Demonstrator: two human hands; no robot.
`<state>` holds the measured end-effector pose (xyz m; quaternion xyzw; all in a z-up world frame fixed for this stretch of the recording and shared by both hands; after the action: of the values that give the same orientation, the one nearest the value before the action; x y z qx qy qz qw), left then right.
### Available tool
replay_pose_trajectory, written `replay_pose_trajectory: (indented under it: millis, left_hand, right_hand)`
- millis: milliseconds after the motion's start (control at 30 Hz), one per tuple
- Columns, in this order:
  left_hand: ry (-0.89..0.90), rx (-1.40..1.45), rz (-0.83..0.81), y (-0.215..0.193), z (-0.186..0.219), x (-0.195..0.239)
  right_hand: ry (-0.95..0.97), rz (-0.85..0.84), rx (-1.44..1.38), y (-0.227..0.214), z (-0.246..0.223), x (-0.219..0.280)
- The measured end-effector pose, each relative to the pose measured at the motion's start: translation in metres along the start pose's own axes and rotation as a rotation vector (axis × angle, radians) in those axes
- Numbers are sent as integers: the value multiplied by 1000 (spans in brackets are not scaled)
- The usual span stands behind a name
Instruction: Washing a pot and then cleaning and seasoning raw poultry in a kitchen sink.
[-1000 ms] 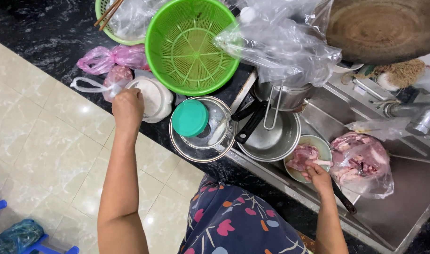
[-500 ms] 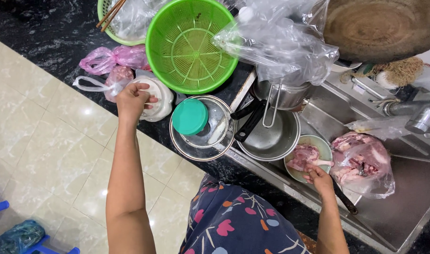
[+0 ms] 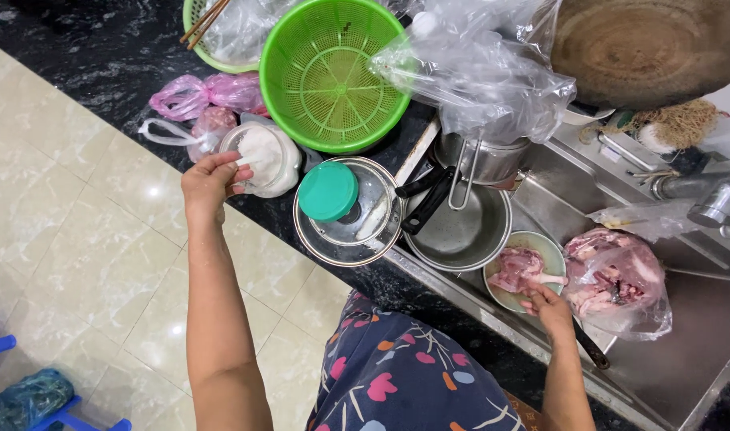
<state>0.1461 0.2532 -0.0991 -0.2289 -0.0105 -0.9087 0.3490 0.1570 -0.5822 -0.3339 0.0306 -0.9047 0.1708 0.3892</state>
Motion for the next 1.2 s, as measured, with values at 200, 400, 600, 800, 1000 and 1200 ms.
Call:
replay_pose_trajectory:
  millis: [200,400,600,800,1000,1200]
  left_hand:
    - [24,155,-3,-17,14,24]
    - [81,204,-160,19,39,77]
    - [97,97,-367,145,50,163]
    - [96,-70,-618,299,31,244]
    - [145,-250,-868,434,-44,296]
    - [326,-556,-903,516,-124,318]
  right_hand:
    - [-12,-22,-33,-11,23,-17]
    - [-127,61,37,-23,-3,5]
    - [-88,45,-86,-50,-3,32]
    - [-64,27,-204,-80,20,48]
    - [-52,28,-264,-108,48,60]
    - [-47,22,-256,-132,60,68]
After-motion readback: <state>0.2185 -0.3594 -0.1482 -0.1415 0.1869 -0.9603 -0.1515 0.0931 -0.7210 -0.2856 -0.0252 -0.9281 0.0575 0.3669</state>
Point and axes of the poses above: each hand's wrist, its own x-axis away from the middle knuckle, its own y-axis out of the palm, z = x × y, the point moved 9 cm from there along -x, towards the middle knuckle
